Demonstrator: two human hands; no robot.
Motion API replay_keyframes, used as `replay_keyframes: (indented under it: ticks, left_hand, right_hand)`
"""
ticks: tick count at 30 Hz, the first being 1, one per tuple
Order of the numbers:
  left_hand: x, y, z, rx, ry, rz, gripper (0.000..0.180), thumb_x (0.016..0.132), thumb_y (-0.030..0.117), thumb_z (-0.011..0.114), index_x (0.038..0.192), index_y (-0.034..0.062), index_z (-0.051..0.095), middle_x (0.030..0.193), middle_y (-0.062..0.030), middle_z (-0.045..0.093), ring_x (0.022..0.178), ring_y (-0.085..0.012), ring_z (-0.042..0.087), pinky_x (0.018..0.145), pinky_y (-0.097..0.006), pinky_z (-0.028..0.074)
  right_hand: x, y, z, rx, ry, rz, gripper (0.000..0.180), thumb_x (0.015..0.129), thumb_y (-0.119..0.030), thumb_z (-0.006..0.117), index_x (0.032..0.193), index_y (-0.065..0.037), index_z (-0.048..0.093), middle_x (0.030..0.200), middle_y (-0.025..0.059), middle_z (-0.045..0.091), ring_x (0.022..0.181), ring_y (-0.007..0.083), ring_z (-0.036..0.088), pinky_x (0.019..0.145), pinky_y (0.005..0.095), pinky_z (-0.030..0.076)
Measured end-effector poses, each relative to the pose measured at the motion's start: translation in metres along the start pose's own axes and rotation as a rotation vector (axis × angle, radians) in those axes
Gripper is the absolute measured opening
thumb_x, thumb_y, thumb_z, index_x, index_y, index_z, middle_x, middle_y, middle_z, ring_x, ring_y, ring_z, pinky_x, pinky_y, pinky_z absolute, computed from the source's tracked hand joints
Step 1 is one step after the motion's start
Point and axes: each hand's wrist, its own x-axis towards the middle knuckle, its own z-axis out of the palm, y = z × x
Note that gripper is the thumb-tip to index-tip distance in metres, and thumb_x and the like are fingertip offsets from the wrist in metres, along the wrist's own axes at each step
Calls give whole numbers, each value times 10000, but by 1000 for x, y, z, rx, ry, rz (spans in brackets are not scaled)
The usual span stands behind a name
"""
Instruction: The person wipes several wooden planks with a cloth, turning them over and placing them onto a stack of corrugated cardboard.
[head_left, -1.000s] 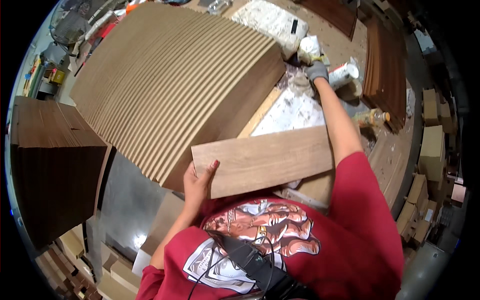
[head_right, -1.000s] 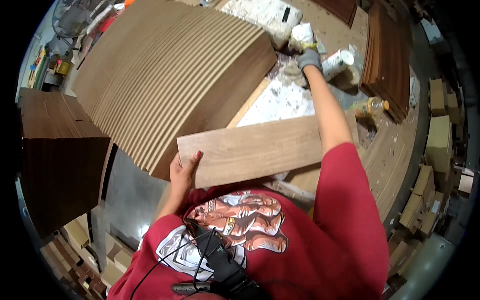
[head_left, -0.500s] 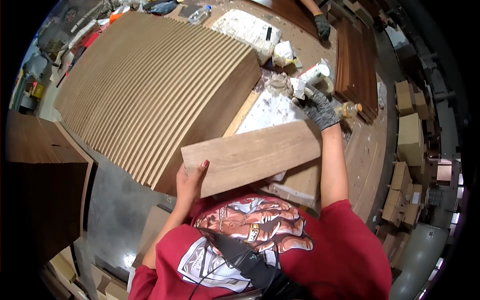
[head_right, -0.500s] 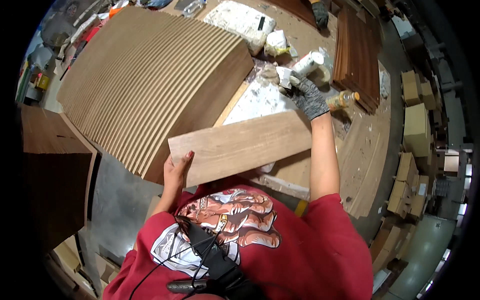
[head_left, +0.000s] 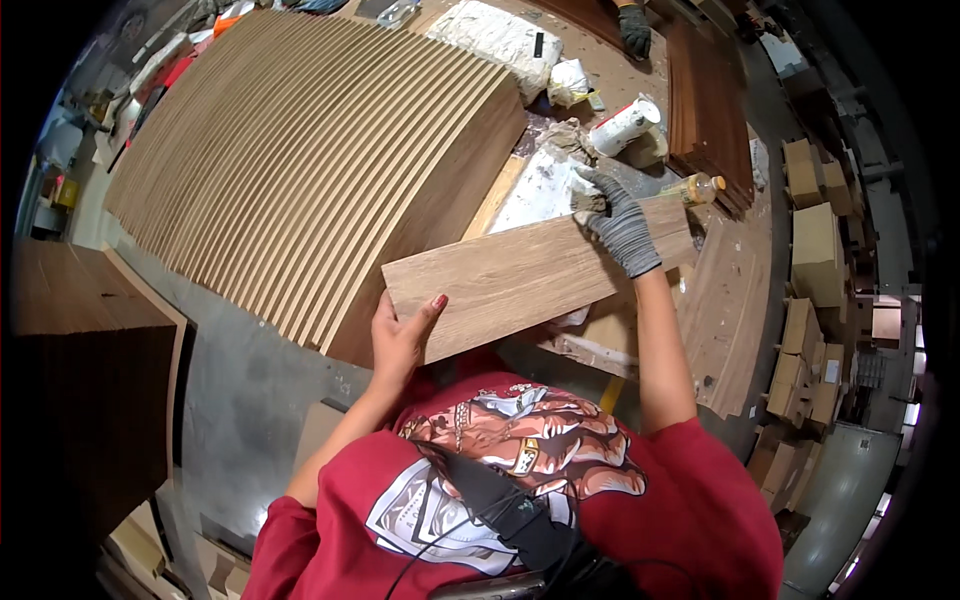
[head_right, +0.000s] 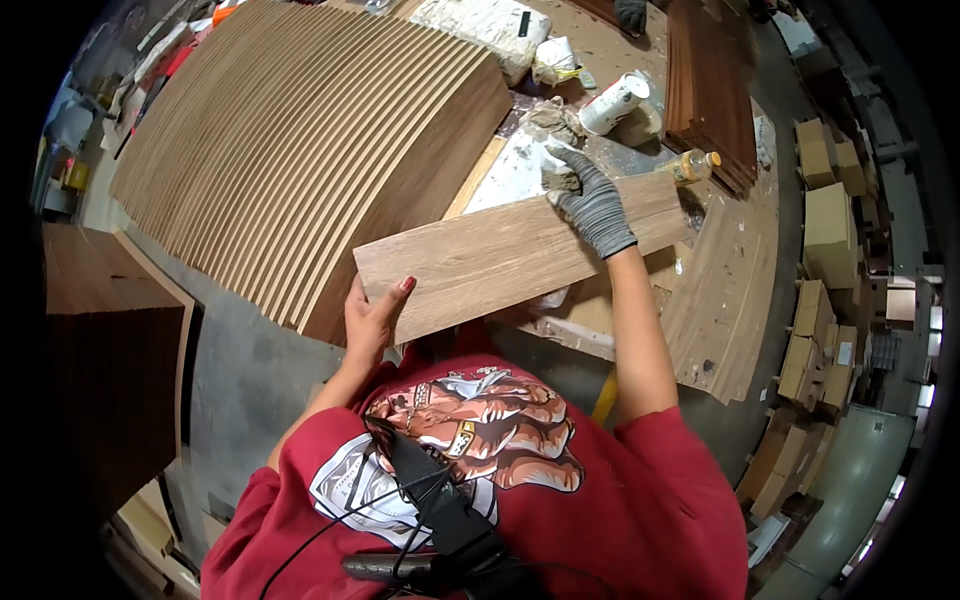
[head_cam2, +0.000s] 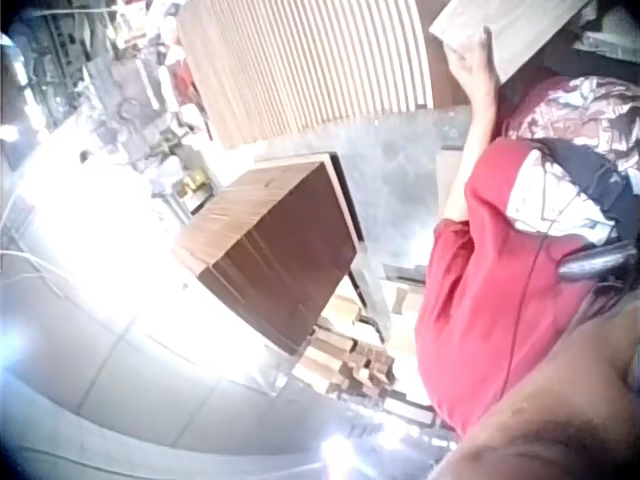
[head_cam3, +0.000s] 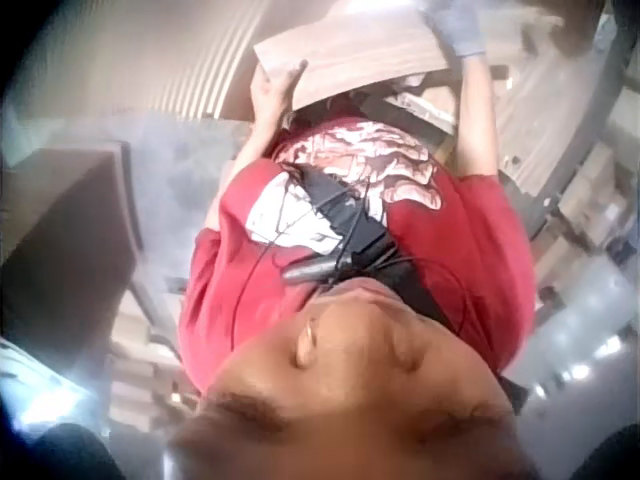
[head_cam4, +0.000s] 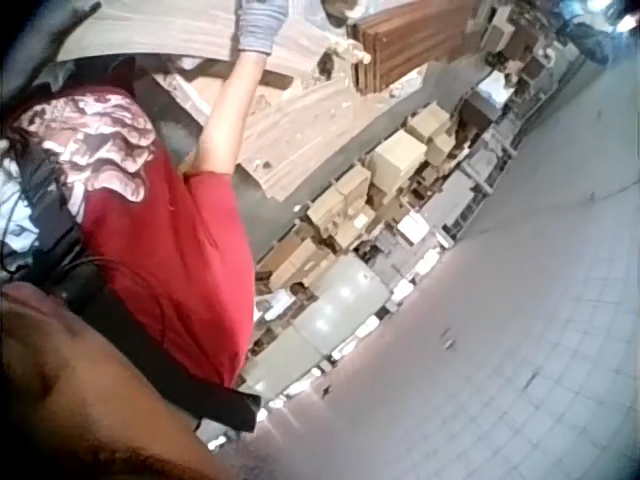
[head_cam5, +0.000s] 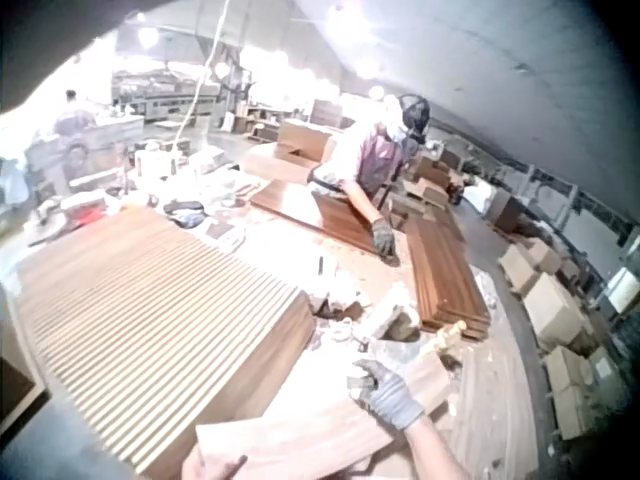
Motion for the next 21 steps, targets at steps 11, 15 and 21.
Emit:
replay_keyframes:
  ticks: [11, 15, 21]
  left_hand:
    - [9, -8, 4, -6, -53, 32, 383, 879, 19, 685, 1201, -62, 494, 1111, -137, 638, 979, -170, 632, 870, -297, 520]
    - [9, -12, 1, -19, -43, 33, 423, 861, 47, 722, 1207, -55, 501, 1114, -134, 640, 986, -172, 628, 878, -307, 513]
    - [12, -11, 8, -35, -71, 45, 429, 858, 59, 730, 1200, -57, 498, 1107, -132, 644, 990, -167, 624, 879, -309, 511]
  right_hand:
    - [4, 22, 7, 221, -270, 8, 327, 917, -67, 599, 1243, -56, 621, 1177, 57, 653, 1122, 179, 583, 1004, 308, 453]
    - [0, -5, 16, 82, -379, -118, 317, 894, -81, 653, 1211, -73, 654, 1200, 31, 662, 1163, 195, 567, 1045, 325, 428]
    - [1, -7, 32, -4, -438, -221, 289, 863, -47, 656, 1149, -71, 691, 1222, 58, 632, 1177, 219, 559, 1046, 323, 431]
